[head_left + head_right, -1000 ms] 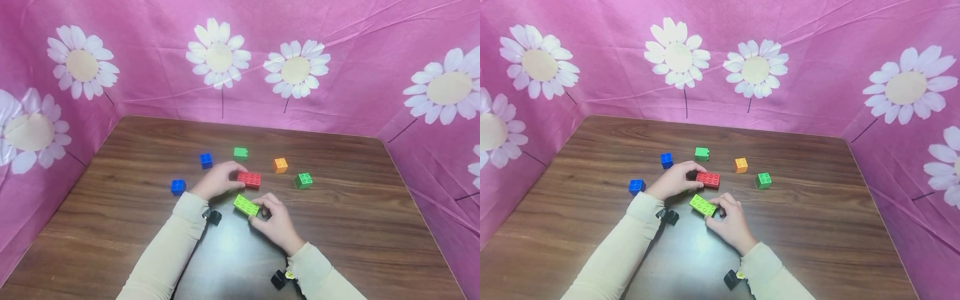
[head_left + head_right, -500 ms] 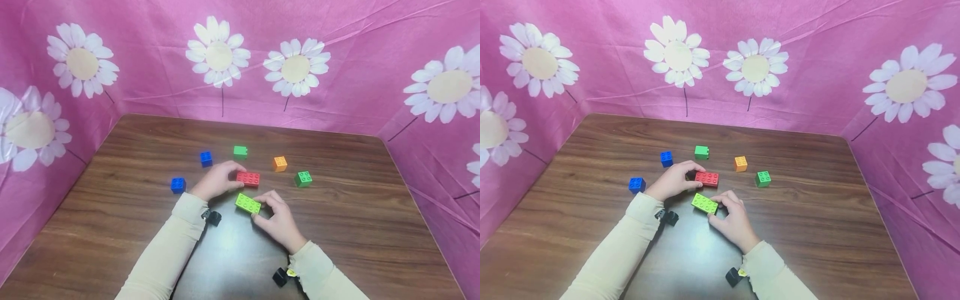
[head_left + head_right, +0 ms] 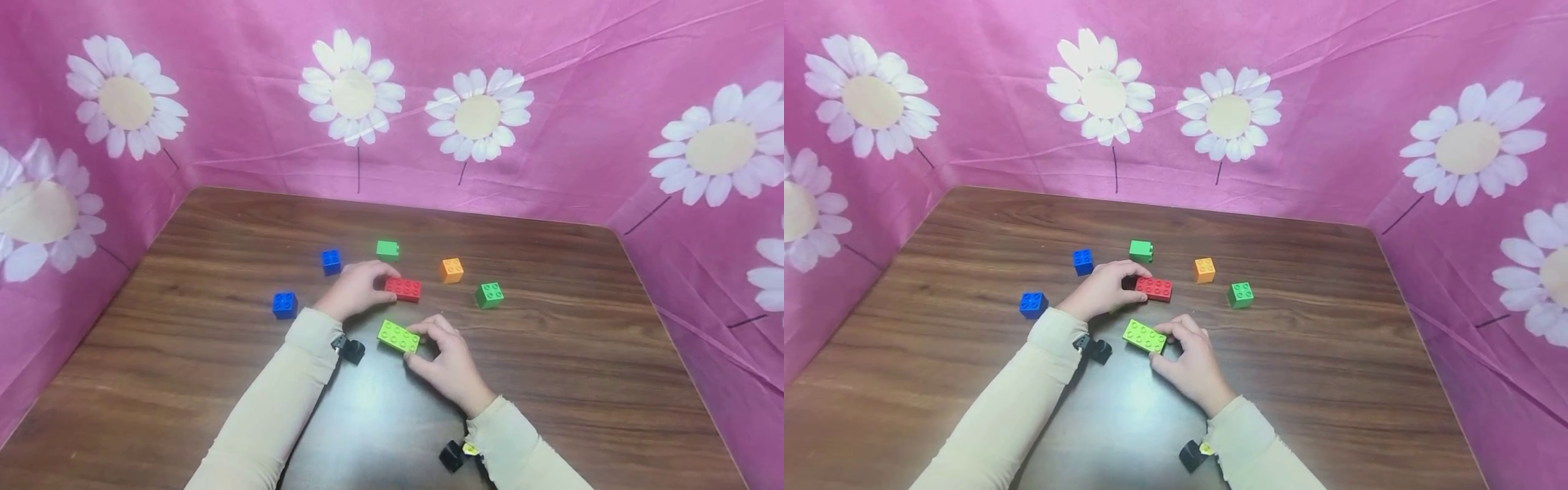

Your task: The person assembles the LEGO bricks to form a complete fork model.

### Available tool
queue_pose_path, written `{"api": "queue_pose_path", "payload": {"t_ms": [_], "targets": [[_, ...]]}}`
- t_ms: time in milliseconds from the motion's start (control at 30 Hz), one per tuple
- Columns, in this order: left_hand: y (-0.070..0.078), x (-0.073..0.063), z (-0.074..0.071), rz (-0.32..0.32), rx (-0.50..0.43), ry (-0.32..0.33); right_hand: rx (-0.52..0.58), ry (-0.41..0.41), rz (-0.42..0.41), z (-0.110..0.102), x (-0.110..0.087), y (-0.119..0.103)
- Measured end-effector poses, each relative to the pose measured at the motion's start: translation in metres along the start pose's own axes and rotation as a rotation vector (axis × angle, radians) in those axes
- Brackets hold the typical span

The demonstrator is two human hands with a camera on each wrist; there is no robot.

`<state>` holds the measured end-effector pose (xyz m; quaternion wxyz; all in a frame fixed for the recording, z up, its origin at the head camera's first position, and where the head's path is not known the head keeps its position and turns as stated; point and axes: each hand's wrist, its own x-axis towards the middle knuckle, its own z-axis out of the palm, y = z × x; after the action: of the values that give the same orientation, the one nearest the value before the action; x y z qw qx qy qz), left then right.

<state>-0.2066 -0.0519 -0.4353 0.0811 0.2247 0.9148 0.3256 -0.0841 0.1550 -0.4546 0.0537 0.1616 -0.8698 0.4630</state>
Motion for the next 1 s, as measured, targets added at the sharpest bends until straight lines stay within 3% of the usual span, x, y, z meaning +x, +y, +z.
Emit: {"api": "queue_pose_path", "payload": {"t_ms": [533,1000], "targets": [[0.002,-0.001,0.002,-0.006,0.057,-0.014,-0.018,-0.014,0.017,0.001,-0.003,0.001],[-0.006,-0.022,-0.009,-0.053,-0.111,0.0,-0.019,-0.007,0.02,0.001,-0.005,0.006]]}}
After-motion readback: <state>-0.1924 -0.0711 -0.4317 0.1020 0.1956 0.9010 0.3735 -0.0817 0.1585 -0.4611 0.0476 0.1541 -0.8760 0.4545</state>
